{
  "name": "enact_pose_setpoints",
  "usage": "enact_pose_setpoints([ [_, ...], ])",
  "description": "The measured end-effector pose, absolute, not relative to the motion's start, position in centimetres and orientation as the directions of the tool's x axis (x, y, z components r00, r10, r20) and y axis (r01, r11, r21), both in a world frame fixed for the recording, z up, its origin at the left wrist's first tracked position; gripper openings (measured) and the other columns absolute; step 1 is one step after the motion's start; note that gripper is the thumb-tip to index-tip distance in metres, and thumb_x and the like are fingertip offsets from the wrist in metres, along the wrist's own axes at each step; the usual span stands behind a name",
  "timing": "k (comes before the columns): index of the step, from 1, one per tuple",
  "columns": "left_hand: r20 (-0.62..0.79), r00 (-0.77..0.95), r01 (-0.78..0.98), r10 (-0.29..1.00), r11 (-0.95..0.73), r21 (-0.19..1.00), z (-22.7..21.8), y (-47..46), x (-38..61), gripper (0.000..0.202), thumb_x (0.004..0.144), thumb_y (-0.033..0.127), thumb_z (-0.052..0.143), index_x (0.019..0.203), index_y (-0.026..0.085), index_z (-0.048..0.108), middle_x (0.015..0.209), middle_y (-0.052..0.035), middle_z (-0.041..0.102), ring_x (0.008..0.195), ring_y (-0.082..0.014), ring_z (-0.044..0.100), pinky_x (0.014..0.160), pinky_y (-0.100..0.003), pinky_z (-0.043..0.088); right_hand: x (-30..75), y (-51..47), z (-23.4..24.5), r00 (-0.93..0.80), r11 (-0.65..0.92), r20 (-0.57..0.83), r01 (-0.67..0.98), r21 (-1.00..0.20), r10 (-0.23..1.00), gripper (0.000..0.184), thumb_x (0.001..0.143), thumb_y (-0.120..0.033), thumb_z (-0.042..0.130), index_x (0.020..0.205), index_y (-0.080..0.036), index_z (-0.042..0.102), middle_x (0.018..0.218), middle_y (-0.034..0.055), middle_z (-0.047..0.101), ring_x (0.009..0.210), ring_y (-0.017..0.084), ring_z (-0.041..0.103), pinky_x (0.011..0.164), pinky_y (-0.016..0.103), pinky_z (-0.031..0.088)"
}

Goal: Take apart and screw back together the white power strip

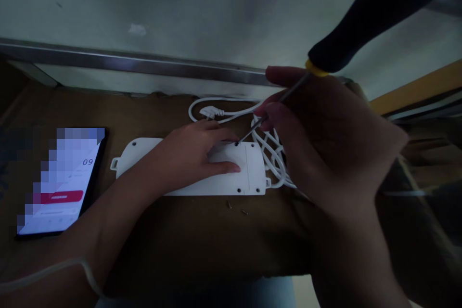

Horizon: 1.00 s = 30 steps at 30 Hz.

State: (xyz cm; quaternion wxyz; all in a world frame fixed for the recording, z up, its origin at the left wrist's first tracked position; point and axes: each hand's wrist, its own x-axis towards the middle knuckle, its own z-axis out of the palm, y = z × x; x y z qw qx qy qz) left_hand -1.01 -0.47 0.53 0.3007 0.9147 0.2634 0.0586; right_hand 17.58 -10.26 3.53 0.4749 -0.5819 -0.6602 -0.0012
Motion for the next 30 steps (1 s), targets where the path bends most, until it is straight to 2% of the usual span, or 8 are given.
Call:
enact_pose_setpoints([
  [4, -0.048, 0.854, 0.448, 0.518, -0.687, 0.572, 0.68, -0.47, -1.02, 0.050, 0.093, 0.058, 0.070, 0.134, 0.030, 0.067, 0.139, -0.0042, 0.068, 0.128, -0.0285, 0.064, 0.110, -0.044, 0.052, 17.75, -10.21, 3.36, 0.098, 0.351, 0.684, 0.800, -0.486, 0.723, 0.036, 0.093, -0.017, 0.071, 0.127, -0.030, 0.072, 0.096, -0.0042, 0.078, 0.085, 0.012, 0.073, 0.076, 0.028, 0.058],
  [9, -0.062, 0.854, 0.452, 0.517, -0.676, 0.583, 0.73, -0.46, -1.02, 0.052, 0.093, 0.058, 0.069, 0.136, 0.030, 0.066, 0.139, -0.0053, 0.067, 0.125, -0.0291, 0.064, 0.107, -0.045, 0.053, 17.90, -10.33, 3.22, 0.121, 0.348, 0.677, 0.784, -0.514, 0.726, 0.042, 0.089, -0.019, 0.075, 0.128, -0.033, 0.073, 0.104, -0.0016, 0.079, 0.090, 0.016, 0.074, 0.076, 0.031, 0.059],
  [16, -0.043, 0.854, 0.442, 0.518, -0.680, 0.584, 0.45, -0.39, -1.11, 0.052, 0.093, 0.059, 0.069, 0.135, 0.030, 0.068, 0.140, -0.0054, 0.067, 0.127, -0.0291, 0.064, 0.111, -0.045, 0.052, 17.65, -10.63, 3.60, 0.139, 0.307, 0.633, 0.784, -0.540, 0.761, 0.039, 0.092, -0.023, 0.072, 0.128, -0.039, 0.071, 0.105, -0.0024, 0.078, 0.090, 0.020, 0.074, 0.077, 0.038, 0.059],
  [22, -0.054, 0.854, 0.450, 0.518, -0.681, 0.578, 0.82, -0.54, -0.99, 0.049, 0.093, 0.056, 0.069, 0.134, 0.029, 0.067, 0.141, -0.0043, 0.067, 0.130, -0.0296, 0.063, 0.113, -0.046, 0.051, 17.74, -10.28, 3.43, 0.080, 0.376, 0.676, 0.780, -0.501, 0.733, 0.033, 0.092, -0.017, 0.072, 0.121, -0.033, 0.076, 0.096, -0.0033, 0.077, 0.088, 0.015, 0.073, 0.076, 0.031, 0.057],
  [26, -0.045, 0.856, 0.443, 0.515, -0.686, 0.577, 0.93, -0.62, -1.05, 0.049, 0.094, 0.055, 0.068, 0.136, 0.028, 0.066, 0.141, -0.0045, 0.067, 0.127, -0.0287, 0.064, 0.112, -0.045, 0.051, 17.83, -10.41, 3.51, 0.085, 0.360, 0.645, 0.771, -0.525, 0.760, 0.041, 0.093, -0.017, 0.071, 0.130, -0.034, 0.071, 0.095, -0.0042, 0.076, 0.085, 0.015, 0.072, 0.075, 0.032, 0.056],
  [30, -0.052, 0.855, 0.445, 0.516, -0.679, 0.584, 0.68, -0.49, -1.09, 0.050, 0.093, 0.058, 0.069, 0.135, 0.030, 0.067, 0.141, -0.0050, 0.067, 0.128, -0.0294, 0.064, 0.110, -0.047, 0.052, 17.41, -10.45, 3.50, 0.125, 0.344, 0.652, 0.767, -0.542, 0.748, 0.033, 0.090, -0.017, 0.075, 0.117, -0.036, 0.075, 0.103, -0.0076, 0.078, 0.091, 0.015, 0.074, 0.076, 0.032, 0.057],
])
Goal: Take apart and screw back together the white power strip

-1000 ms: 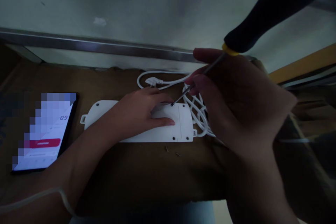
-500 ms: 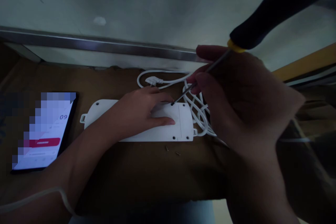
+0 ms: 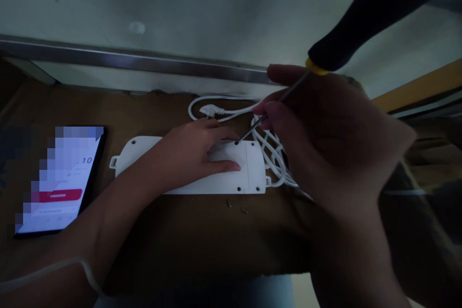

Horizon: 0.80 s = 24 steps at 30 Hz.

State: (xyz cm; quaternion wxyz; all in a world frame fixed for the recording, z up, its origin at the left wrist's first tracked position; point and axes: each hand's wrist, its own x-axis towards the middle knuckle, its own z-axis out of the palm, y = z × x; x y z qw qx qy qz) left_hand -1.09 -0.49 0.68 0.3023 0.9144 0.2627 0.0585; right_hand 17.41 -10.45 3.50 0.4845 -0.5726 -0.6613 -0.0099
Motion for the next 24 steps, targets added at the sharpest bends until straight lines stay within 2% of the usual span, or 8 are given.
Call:
enact_pose_setpoints([
  [5, -0.032, 0.859, 0.433, 0.511, -0.692, 0.577, 0.5, -0.5, -1.1, 0.052, 0.093, 0.057, 0.069, 0.137, 0.029, 0.066, 0.142, -0.0061, 0.066, 0.128, -0.0305, 0.063, 0.109, -0.049, 0.052, 17.0, -9.7, 2.8, 0.294, 0.394, 0.660, 0.613, -0.685, 0.691, 0.034, 0.084, -0.018, 0.081, 0.112, -0.032, 0.068, 0.094, -0.0055, 0.075, 0.083, 0.017, 0.076, 0.079, 0.037, 0.060],
  [8, -0.033, 0.862, 0.430, 0.506, -0.694, 0.577, 0.5, -0.5, -1.1, 0.052, 0.094, 0.056, 0.069, 0.137, 0.029, 0.066, 0.143, -0.0062, 0.066, 0.130, -0.0305, 0.063, 0.112, -0.049, 0.051, 17.1, -9.4, 2.6, 0.253, 0.478, 0.655, 0.509, -0.716, 0.712, 0.036, 0.083, -0.010, 0.079, 0.106, -0.031, 0.062, 0.093, -0.0055, 0.067, 0.087, 0.016, 0.079, 0.085, 0.034, 0.065],
  [12, -0.040, 0.863, 0.433, 0.504, -0.697, 0.572, 0.6, -0.5, -1.0, 0.050, 0.094, 0.055, 0.069, 0.137, 0.029, 0.066, 0.145, -0.0063, 0.065, 0.131, -0.0293, 0.062, 0.116, -0.047, 0.049, 17.1, -9.7, 2.9, 0.217, 0.491, 0.614, 0.429, -0.758, 0.759, 0.032, 0.085, -0.009, 0.073, 0.104, -0.030, 0.059, 0.096, -0.0042, 0.064, 0.092, 0.018, 0.080, 0.079, 0.032, 0.065],
  [16, -0.037, 0.865, 0.431, 0.500, -0.703, 0.566, 0.6, -0.5, -1.0, 0.050, 0.094, 0.054, 0.068, 0.137, 0.029, 0.066, 0.144, -0.0060, 0.065, 0.132, -0.0285, 0.062, 0.115, -0.045, 0.050, 17.1, -9.7, 3.1, 0.184, 0.430, 0.555, 0.454, -0.780, 0.811, 0.031, 0.087, -0.007, 0.069, 0.105, -0.030, 0.057, 0.098, -0.0039, 0.064, 0.094, 0.018, 0.079, 0.080, 0.033, 0.064],
  [20, -0.030, 0.861, 0.432, 0.508, -0.698, 0.572, 0.5, -0.6, -1.1, 0.051, 0.094, 0.055, 0.069, 0.137, 0.030, 0.066, 0.144, -0.0055, 0.066, 0.131, -0.0283, 0.062, 0.115, -0.044, 0.049, 17.3, -8.9, 2.5, 0.219, 0.496, 0.675, 0.528, -0.689, 0.704, 0.025, 0.086, -0.021, 0.076, 0.101, -0.030, 0.059, 0.087, -0.0049, 0.065, 0.079, 0.015, 0.072, 0.070, 0.031, 0.061],
  [22, -0.027, 0.858, 0.435, 0.513, -0.697, 0.570, 0.5, -0.6, -1.0, 0.051, 0.093, 0.056, 0.069, 0.136, 0.029, 0.066, 0.142, -0.0059, 0.067, 0.130, -0.0287, 0.063, 0.114, -0.043, 0.050, 17.3, -8.7, 2.2, 0.245, 0.452, 0.680, 0.588, -0.671, 0.691, 0.017, 0.088, -0.028, 0.076, 0.095, -0.029, 0.060, 0.084, -0.0045, 0.066, 0.078, 0.016, 0.069, 0.071, 0.033, 0.060],
  [24, -0.024, 0.858, 0.435, 0.513, -0.701, 0.565, 0.5, -0.6, -1.0, 0.052, 0.093, 0.056, 0.069, 0.136, 0.028, 0.067, 0.140, -0.0062, 0.068, 0.130, -0.0291, 0.063, 0.113, -0.043, 0.051, 17.3, -8.7, 2.2, 0.250, 0.427, 0.684, 0.624, -0.655, 0.685, 0.018, 0.086, -0.030, 0.078, 0.090, -0.029, 0.060, 0.083, -0.0038, 0.067, 0.077, 0.016, 0.068, 0.070, 0.033, 0.059],
])
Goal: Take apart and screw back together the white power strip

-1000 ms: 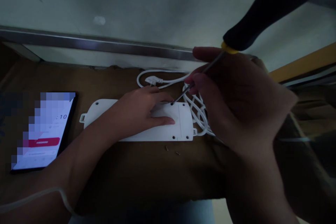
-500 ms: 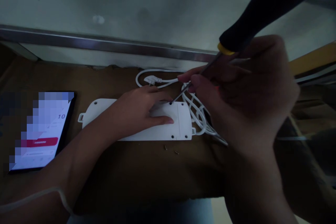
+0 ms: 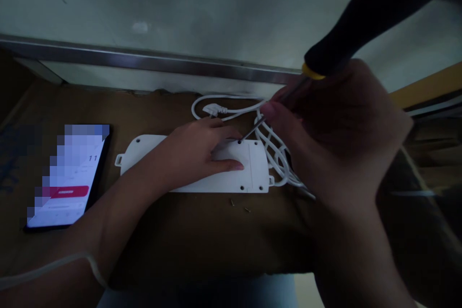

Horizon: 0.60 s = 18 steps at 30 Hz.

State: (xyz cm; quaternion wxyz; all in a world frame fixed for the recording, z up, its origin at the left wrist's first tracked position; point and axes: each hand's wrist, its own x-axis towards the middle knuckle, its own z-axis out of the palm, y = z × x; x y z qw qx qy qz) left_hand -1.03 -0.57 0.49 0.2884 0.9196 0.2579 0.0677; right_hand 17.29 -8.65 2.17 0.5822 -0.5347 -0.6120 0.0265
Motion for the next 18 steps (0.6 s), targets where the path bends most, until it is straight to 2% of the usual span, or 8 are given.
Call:
enact_pose_setpoints([
  [4, -0.026, 0.860, 0.435, 0.510, -0.705, 0.560, 0.5, -0.5, -1.0, 0.053, 0.093, 0.058, 0.067, 0.137, 0.028, 0.066, 0.140, -0.0062, 0.067, 0.130, -0.0294, 0.063, 0.111, -0.043, 0.051, 17.1, -9.1, 2.8, 0.276, 0.399, 0.692, 0.651, -0.645, 0.667, 0.017, 0.085, -0.027, 0.080, 0.085, -0.028, 0.063, 0.078, -0.0036, 0.067, 0.077, 0.015, 0.068, 0.063, 0.030, 0.055],
  [8, -0.036, 0.860, 0.439, 0.510, -0.701, 0.562, 0.5, -0.5, -1.0, 0.054, 0.094, 0.058, 0.067, 0.137, 0.028, 0.066, 0.139, -0.0063, 0.068, 0.128, -0.0291, 0.063, 0.110, -0.042, 0.051, 16.9, -9.7, 3.4, 0.297, 0.328, 0.634, 0.659, -0.677, 0.714, 0.011, 0.087, -0.022, 0.076, 0.085, -0.027, 0.066, 0.083, -0.0027, 0.072, 0.094, 0.020, 0.075, 0.077, 0.035, 0.061],
  [11, -0.042, 0.857, 0.445, 0.514, -0.696, 0.564, 0.5, -0.5, -1.0, 0.053, 0.093, 0.058, 0.068, 0.137, 0.028, 0.066, 0.139, -0.0058, 0.068, 0.128, -0.0291, 0.063, 0.109, -0.042, 0.051, 16.8, -10.0, 3.6, 0.314, 0.300, 0.615, 0.660, -0.689, 0.723, 0.009, 0.087, -0.020, 0.074, 0.088, -0.028, 0.070, 0.086, -0.0033, 0.074, 0.097, 0.021, 0.076, 0.085, 0.040, 0.063],
  [18, -0.054, 0.861, 0.443, 0.506, -0.693, 0.569, 0.7, -0.5, -1.0, 0.052, 0.094, 0.056, 0.067, 0.138, 0.028, 0.066, 0.139, -0.0061, 0.067, 0.127, -0.0290, 0.063, 0.109, -0.044, 0.051, 16.6, -10.3, 4.0, 0.304, 0.281, 0.611, 0.682, -0.675, 0.731, 0.011, 0.085, -0.018, 0.076, 0.091, -0.027, 0.073, 0.091, -0.0035, 0.078, 0.098, 0.022, 0.077, 0.086, 0.042, 0.062],
])
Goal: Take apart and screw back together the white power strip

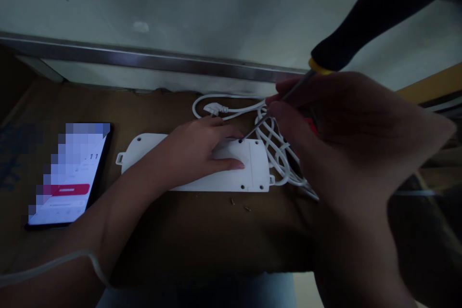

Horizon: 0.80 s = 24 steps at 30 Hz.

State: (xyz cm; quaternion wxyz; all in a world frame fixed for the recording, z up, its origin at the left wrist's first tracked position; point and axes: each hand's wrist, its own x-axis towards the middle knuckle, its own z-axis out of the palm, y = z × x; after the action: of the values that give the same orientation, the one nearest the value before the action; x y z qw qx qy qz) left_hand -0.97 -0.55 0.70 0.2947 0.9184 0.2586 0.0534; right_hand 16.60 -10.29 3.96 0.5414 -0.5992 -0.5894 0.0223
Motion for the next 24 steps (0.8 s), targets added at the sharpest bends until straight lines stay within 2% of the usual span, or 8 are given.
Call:
enact_pose_setpoints([
  [5, -0.032, 0.862, 0.429, 0.505, -0.697, 0.574, 0.47, -0.45, -1.02, 0.053, 0.093, 0.057, 0.069, 0.136, 0.027, 0.067, 0.138, -0.0062, 0.068, 0.127, -0.0294, 0.063, 0.110, -0.044, 0.051, 16.65, -10.34, 3.93, 0.298, 0.291, 0.630, 0.693, -0.659, 0.717, 0.011, 0.085, -0.018, 0.077, 0.089, -0.026, 0.073, 0.088, -0.0025, 0.078, 0.099, 0.023, 0.079, 0.087, 0.040, 0.063],
  [9, -0.030, 0.857, 0.435, 0.514, -0.692, 0.576, 0.37, -0.45, -1.06, 0.052, 0.093, 0.056, 0.070, 0.136, 0.028, 0.067, 0.140, -0.0064, 0.067, 0.129, -0.0296, 0.063, 0.112, -0.045, 0.050, 16.67, -10.27, 3.69, 0.308, 0.287, 0.621, 0.683, -0.672, 0.721, 0.012, 0.084, -0.019, 0.079, 0.089, -0.028, 0.073, 0.088, -0.0058, 0.078, 0.100, 0.022, 0.079, 0.089, 0.039, 0.063],
  [15, -0.028, 0.856, 0.434, 0.516, -0.688, 0.582, 0.19, -0.41, -1.02, 0.052, 0.093, 0.055, 0.071, 0.137, 0.029, 0.067, 0.142, -0.0058, 0.067, 0.129, -0.0295, 0.063, 0.112, -0.047, 0.050, 16.66, -10.38, 3.81, 0.296, 0.297, 0.619, 0.678, -0.672, 0.727, 0.014, 0.083, -0.014, 0.077, 0.090, -0.026, 0.072, 0.090, -0.0046, 0.078, 0.104, 0.022, 0.079, 0.088, 0.039, 0.062],
  [24, -0.010, 0.859, 0.426, 0.512, -0.702, 0.570, 0.10, -0.37, -0.99, 0.053, 0.092, 0.056, 0.071, 0.137, 0.029, 0.067, 0.139, -0.0051, 0.068, 0.127, -0.0287, 0.064, 0.110, -0.043, 0.051, 16.82, -10.40, 3.75, 0.268, 0.348, 0.625, 0.642, -0.683, 0.734, 0.017, 0.083, -0.014, 0.077, 0.087, -0.029, 0.070, 0.086, -0.0046, 0.074, 0.099, 0.023, 0.078, 0.095, 0.045, 0.065],
])
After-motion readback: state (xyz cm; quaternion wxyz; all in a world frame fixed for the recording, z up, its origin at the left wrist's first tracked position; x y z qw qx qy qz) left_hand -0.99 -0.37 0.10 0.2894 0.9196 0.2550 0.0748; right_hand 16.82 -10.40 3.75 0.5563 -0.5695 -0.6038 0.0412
